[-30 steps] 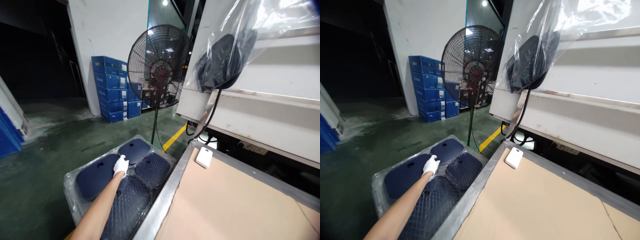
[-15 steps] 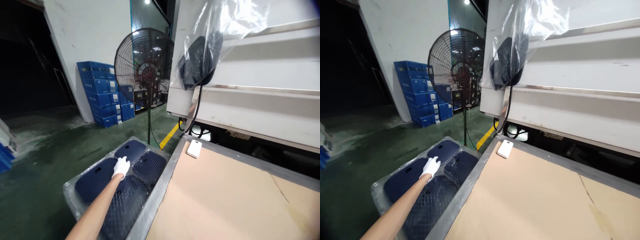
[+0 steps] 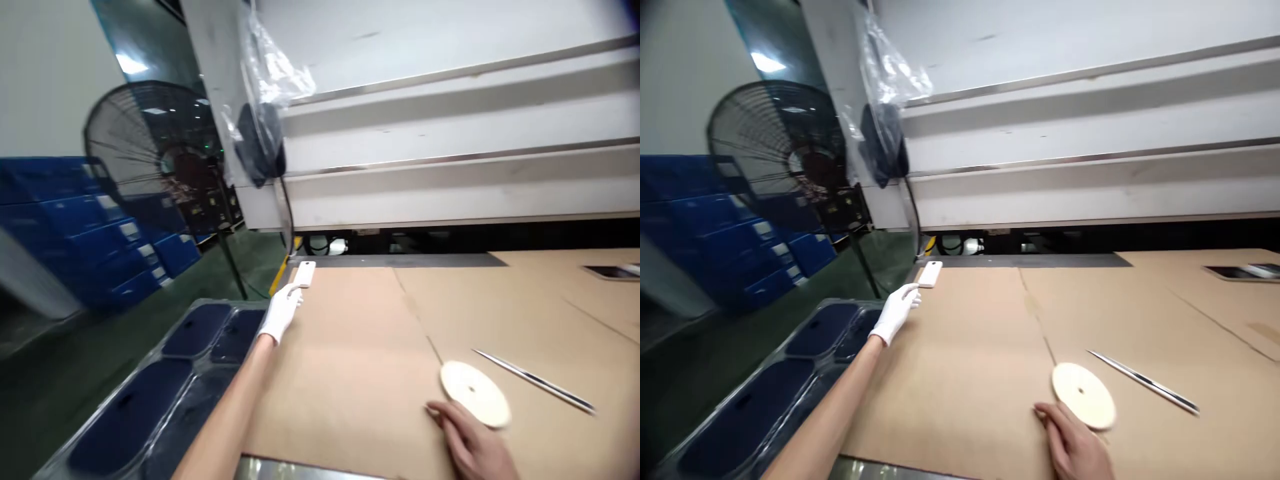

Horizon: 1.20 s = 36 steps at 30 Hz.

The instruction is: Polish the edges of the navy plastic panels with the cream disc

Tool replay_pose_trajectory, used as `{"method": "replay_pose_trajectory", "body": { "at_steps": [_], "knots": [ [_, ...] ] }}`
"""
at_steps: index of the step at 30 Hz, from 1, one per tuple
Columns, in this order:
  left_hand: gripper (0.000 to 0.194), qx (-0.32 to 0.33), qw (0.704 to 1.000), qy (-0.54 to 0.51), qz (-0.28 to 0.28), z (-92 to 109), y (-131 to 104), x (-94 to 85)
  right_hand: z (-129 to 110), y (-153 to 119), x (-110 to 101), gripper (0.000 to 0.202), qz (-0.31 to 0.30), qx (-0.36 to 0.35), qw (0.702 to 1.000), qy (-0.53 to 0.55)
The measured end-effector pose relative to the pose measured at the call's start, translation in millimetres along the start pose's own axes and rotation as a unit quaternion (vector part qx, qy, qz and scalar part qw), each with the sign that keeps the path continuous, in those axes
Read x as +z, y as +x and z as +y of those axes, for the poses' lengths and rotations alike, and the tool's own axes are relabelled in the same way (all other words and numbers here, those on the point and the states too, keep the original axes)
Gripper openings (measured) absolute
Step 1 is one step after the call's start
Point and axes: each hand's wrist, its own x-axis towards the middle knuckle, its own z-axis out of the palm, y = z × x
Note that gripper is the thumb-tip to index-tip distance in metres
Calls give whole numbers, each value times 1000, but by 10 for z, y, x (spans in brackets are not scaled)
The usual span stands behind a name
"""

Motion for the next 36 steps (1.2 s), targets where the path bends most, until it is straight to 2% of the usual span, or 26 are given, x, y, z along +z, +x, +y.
{"method": "replay_pose_trajectory", "body": {
  "at_steps": [2, 4, 6, 8, 10, 14, 22, 28, 31, 34, 36],
  "knots": [
    [50, -3, 997, -71, -27, 89, -45, 588, -40, 4, -30, 35, -4, 4, 1000, 16],
    [56, -18, 991, -129, -42, 89, -148, 1078, -101, 1, -66, 34, -8, 6, 999, 34],
    [60, -36, 985, -164, -40, 19, -277, 1426, -139, -3, -90, 33, -10, 8, 999, 51],
    [60, -48, 982, -182, -29, -79, -389, 1616, -139, -4, -99, 32, -9, 11, 998, 62],
    [59, -55, 980, -192, -26, -162, -452, 1670, -116, 1, -98, 32, -19, 7, 998, 66],
    [55, -69, 971, -226, -24, -224, -436, 1595, -78, 25, -101, 31, -51, -8, 997, 60],
    [49, -79, 972, -222, -12, -229, -376, 1583, -103, 0, -113, 31, -29, 18, 997, 70],
    [52, -75, 973, -216, -16, -273, -351, 1588, -196, 4, -221, 30, -13, -51, 994, 98],
    [53, -79, 973, -215, -17, -267, -342, 1587, -5, 189, -396, 29, 41, -69, 996, 42],
    [54, -81, 974, -213, -16, -239, -345, 1587, 410, 495, -623, 33, 116, -54, 990, -64],
    [55, -82, 974, -213, -15, -222, -349, 1587, 726, 670, -762, 37, 135, -33, 980, -145]
  ]
}}
